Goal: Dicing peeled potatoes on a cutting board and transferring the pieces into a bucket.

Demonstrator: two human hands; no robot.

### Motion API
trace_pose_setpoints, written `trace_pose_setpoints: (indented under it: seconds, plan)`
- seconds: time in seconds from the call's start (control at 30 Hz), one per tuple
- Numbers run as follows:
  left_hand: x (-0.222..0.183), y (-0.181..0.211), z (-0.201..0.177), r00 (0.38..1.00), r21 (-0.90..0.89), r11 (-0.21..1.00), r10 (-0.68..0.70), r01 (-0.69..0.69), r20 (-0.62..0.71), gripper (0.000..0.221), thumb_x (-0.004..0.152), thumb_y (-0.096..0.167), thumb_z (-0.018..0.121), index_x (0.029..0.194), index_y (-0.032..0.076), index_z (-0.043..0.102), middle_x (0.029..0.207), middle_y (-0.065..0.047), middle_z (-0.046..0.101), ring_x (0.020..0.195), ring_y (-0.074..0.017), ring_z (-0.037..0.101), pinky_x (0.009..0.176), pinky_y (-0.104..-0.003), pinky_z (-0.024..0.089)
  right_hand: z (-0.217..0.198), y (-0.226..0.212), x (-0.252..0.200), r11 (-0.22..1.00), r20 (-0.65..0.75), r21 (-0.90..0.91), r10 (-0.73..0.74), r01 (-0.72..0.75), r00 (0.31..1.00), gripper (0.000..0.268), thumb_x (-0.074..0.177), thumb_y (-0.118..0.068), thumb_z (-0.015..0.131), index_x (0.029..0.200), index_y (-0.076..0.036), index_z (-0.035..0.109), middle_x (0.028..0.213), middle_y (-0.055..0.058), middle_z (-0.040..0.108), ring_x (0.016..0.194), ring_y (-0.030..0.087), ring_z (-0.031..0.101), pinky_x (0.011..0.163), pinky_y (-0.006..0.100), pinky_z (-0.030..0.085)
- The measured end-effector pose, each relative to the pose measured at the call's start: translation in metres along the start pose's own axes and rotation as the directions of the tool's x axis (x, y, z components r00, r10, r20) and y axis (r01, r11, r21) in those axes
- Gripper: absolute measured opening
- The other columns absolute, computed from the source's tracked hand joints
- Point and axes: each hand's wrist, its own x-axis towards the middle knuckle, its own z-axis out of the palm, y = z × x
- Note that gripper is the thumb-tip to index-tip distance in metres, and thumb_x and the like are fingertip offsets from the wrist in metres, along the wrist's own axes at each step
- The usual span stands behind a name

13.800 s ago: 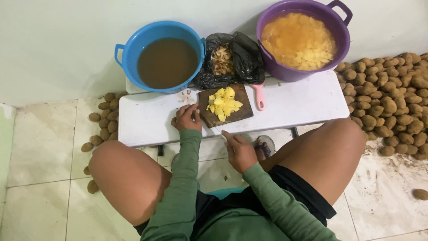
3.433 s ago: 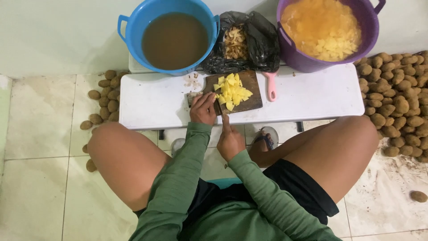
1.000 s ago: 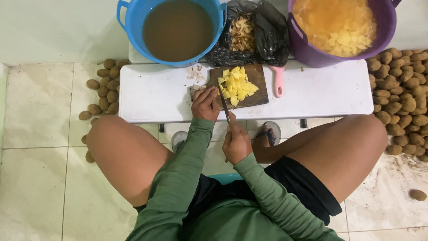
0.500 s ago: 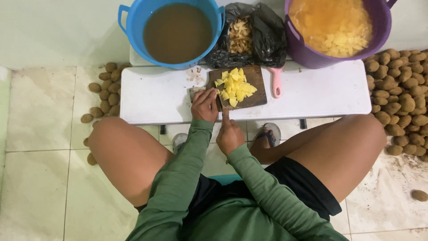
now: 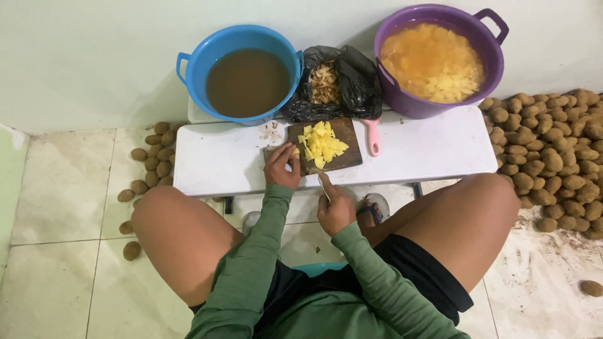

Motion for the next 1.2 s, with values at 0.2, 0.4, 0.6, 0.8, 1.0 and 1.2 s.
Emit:
trace_pose_setpoints:
  seconds: [0.2,0.4,0.6,0.8,1.0,1.2]
  plan:
    - [0.021,0.059,-0.010,0.994,0.006,0.998,-0.059,0.058,0.089,0.057,0.093,0.036,0.087,0.135,0.002,0.069,0.138,-0.013,0.059,0.124,-0.0385,0.066,0.106,-0.056,0.063,-0.008,0.024,-0.003,0.897,-0.147,-0.437,-0.140,0.062,0.979,0.057,0.098,-0.013,0.057,0.148,-0.041,0.062,0.093,0.007,0.062,0.070,0.033,0.069,0.051,0.051,0.058]
    - [0.037,0.049,0.005,0.966,0.175,0.979,-0.144,0.108,0.212,0.064,0.088,0.049,0.088,0.137,0.011,0.071,0.144,-0.012,0.053,0.129,-0.0399,0.060,0.112,-0.062,0.054,-0.017,0.047,-0.015,0.855,-0.224,-0.514,-0.208,0.066,0.952,0.050,0.098,-0.020,0.058,0.137,-0.049,0.068,0.091,0.002,0.062,0.077,0.028,0.069,0.057,0.044,0.059]
    - [0.042,-0.002,0.038,0.981,0.361,0.929,-0.137,0.078,0.141,0.051,0.089,0.059,0.082,0.127,0.025,0.077,0.133,0.002,0.054,0.120,-0.0268,0.056,0.108,-0.062,0.045,-0.033,0.048,-0.025,0.885,-0.225,-0.463,-0.175,0.053,0.958,0.049,0.101,-0.019,0.056,0.140,-0.046,0.069,0.089,0.003,0.063,0.074,0.027,0.068,0.062,0.042,0.059]
    - [0.045,0.001,0.022,0.979,0.281,0.949,-0.179,0.144,0.102,0.036,0.099,0.053,0.076,0.125,0.027,0.077,0.135,0.006,0.055,0.120,-0.0243,0.058,0.114,-0.060,0.043,-0.053,0.037,-0.034,0.963,-0.237,-0.271,-0.081,0.014,0.968,0.057,0.099,-0.016,0.058,0.151,-0.039,0.061,0.088,0.004,0.062,0.074,0.030,0.068,0.064,0.046,0.059]
    - [0.011,-0.054,-0.001,0.974,0.341,0.940,-0.106,0.032,0.202,0.032,0.084,0.042,0.084,0.115,0.038,0.079,0.112,0.010,0.068,0.110,-0.0217,0.062,0.105,-0.058,0.038,-0.035,0.037,-0.027,0.992,-0.243,-0.060,-0.124,0.112,0.962,0.052,0.103,-0.013,0.062,0.154,-0.019,0.058,0.103,0.014,0.075,0.094,0.037,0.075,0.076,0.048,0.064]
    - [-0.001,-0.064,0.009,0.990,0.389,0.920,0.000,-0.056,0.144,0.023,0.091,0.039,0.079,0.113,0.036,0.080,0.109,0.011,0.065,0.111,-0.0176,0.056,0.106,-0.056,0.032,-0.010,0.010,-0.010,0.989,-0.205,0.027,-0.139,0.148,0.969,0.048,0.105,-0.014,0.059,0.153,-0.008,0.057,0.116,0.023,0.074,0.106,0.043,0.073,0.084,0.055,0.063]
